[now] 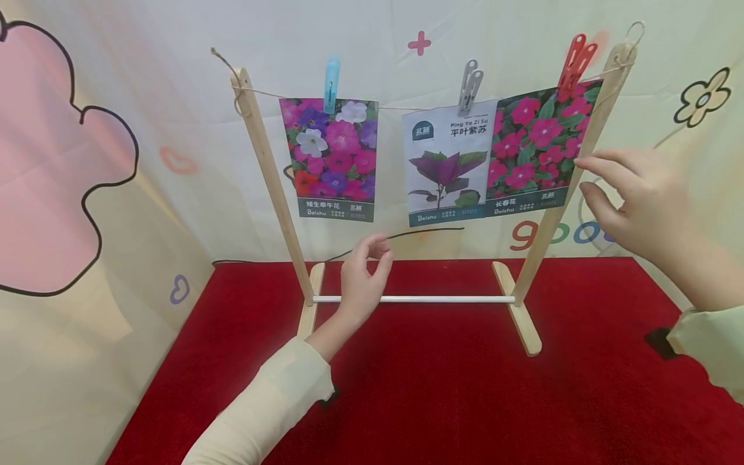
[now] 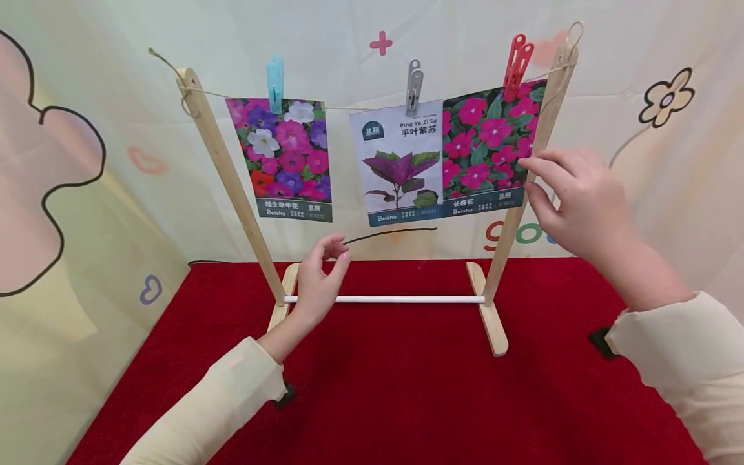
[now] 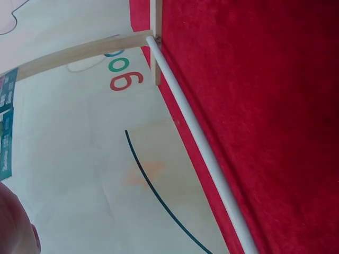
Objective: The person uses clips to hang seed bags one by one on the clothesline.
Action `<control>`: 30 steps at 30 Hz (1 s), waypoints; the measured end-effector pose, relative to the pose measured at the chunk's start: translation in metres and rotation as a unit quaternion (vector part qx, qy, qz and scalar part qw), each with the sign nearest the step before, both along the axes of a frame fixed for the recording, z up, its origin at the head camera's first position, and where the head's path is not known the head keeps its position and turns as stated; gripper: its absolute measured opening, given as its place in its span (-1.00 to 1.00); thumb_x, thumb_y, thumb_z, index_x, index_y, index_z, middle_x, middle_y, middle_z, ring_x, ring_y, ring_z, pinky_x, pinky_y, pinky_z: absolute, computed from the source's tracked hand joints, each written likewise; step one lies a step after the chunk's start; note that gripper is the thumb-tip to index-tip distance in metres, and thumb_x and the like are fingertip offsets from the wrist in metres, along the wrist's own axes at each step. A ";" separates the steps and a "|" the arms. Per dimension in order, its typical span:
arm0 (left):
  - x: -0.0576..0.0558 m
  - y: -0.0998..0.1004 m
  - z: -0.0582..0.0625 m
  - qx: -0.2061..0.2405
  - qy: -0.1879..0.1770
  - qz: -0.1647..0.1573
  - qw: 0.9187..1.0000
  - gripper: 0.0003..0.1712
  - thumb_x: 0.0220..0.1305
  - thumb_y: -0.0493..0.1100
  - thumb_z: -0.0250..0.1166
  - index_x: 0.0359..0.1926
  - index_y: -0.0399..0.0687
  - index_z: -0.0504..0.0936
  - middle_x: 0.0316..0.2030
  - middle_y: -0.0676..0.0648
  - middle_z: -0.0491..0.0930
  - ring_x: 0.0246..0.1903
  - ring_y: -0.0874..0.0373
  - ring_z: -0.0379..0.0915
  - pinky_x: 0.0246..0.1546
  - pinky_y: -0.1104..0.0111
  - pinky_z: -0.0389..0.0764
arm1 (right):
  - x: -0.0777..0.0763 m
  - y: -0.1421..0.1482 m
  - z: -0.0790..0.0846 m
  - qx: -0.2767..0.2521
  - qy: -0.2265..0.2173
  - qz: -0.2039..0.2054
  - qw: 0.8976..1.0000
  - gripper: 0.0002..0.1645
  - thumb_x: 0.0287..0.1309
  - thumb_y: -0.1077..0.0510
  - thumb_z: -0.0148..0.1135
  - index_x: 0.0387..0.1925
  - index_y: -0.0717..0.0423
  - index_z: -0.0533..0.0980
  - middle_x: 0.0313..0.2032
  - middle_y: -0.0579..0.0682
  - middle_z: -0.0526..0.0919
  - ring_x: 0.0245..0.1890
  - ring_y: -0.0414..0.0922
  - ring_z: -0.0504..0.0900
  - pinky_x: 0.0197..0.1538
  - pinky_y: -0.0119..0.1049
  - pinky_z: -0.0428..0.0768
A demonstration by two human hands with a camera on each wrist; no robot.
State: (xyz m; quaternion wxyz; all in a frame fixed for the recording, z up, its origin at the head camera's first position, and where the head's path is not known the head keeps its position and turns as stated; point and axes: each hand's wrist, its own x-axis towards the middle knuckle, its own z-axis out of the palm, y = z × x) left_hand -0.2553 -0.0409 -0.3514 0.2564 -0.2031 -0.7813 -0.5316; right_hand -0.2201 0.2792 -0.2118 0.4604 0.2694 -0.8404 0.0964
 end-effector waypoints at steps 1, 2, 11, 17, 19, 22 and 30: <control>0.000 -0.002 -0.001 0.001 -0.002 0.000 1.000 -0.66 0.17 -0.22 0.13 0.00 -0.10 0.42 -0.21 -0.09 0.55 -0.21 0.16 0.46 -0.24 0.28 0.53 | 0.000 0.000 -0.003 -0.001 -0.001 0.001 1.000 -0.61 -0.16 0.36 0.19 -0.15 0.27 0.53 -0.23 0.24 0.56 -0.24 0.15 0.46 -0.24 0.03 0.41; 0.000 -0.004 -0.002 0.000 -0.004 0.002 1.000 -0.66 0.17 -0.21 0.13 0.00 -0.09 0.42 -0.21 -0.09 0.54 -0.20 0.16 0.46 -0.22 0.27 0.52 | 0.000 0.001 -0.005 0.001 -0.003 0.001 1.000 -0.61 -0.15 0.35 0.18 -0.15 0.27 0.53 -0.23 0.24 0.56 -0.24 0.14 0.46 -0.23 0.03 0.41; 0.002 -0.021 -0.016 -0.009 -0.022 0.028 0.999 -0.68 0.18 -0.21 0.12 -0.02 -0.10 0.43 -0.20 -0.07 0.54 -0.18 0.13 0.45 -0.13 0.25 0.50 | -0.002 0.007 -0.030 -0.004 -0.023 0.021 1.000 -0.56 -0.22 0.34 0.21 -0.15 0.25 0.53 -0.23 0.21 0.56 -0.19 0.12 0.46 0.03 -0.42 0.37; 0.007 -0.032 -0.023 -0.002 -0.044 0.044 0.998 -0.68 0.18 -0.25 0.12 -0.01 -0.12 0.43 -0.19 -0.12 0.54 -0.16 0.09 0.45 -0.08 0.22 0.47 | -0.002 0.012 -0.048 -0.006 -0.042 0.010 0.999 -0.54 -0.26 0.37 0.23 -0.15 0.25 0.52 -0.21 0.20 0.55 -0.18 0.10 0.44 -0.02 -0.59 0.27; 0.007 -0.035 -0.028 0.002 -0.050 0.047 0.998 -0.68 0.17 -0.26 0.11 -0.01 -0.12 0.44 -0.19 -0.11 0.54 -0.15 0.09 0.44 -0.08 0.23 0.47 | -0.002 0.012 -0.054 -0.004 -0.050 -0.002 0.999 -0.53 -0.27 0.38 0.24 -0.14 0.24 0.52 -0.20 0.19 0.55 -0.18 0.09 0.45 -0.11 -0.48 0.30; 0.008 -0.040 -0.034 0.001 -0.060 0.054 0.997 -0.68 0.17 -0.27 0.11 -0.02 -0.13 0.44 -0.19 -0.12 0.53 -0.16 0.10 0.44 -0.12 0.24 0.50 | -0.001 0.013 -0.062 -0.004 -0.057 -0.009 0.998 -0.53 -0.27 0.38 0.24 -0.15 0.25 0.52 -0.21 0.18 0.54 -0.19 0.08 0.45 -0.18 -0.35 0.34; 0.009 -0.053 -0.052 0.005 -0.067 0.090 0.994 -0.71 0.17 -0.24 0.12 -0.05 -0.09 0.44 -0.19 -0.08 0.53 -0.20 0.11 0.45 -0.35 0.38 0.53 | -0.003 0.023 -0.085 -0.005 -0.079 -0.021 0.997 -0.54 -0.29 0.38 0.25 -0.17 0.26 0.51 -0.22 0.19 0.53 -0.23 0.08 0.44 -0.33 -0.20 0.35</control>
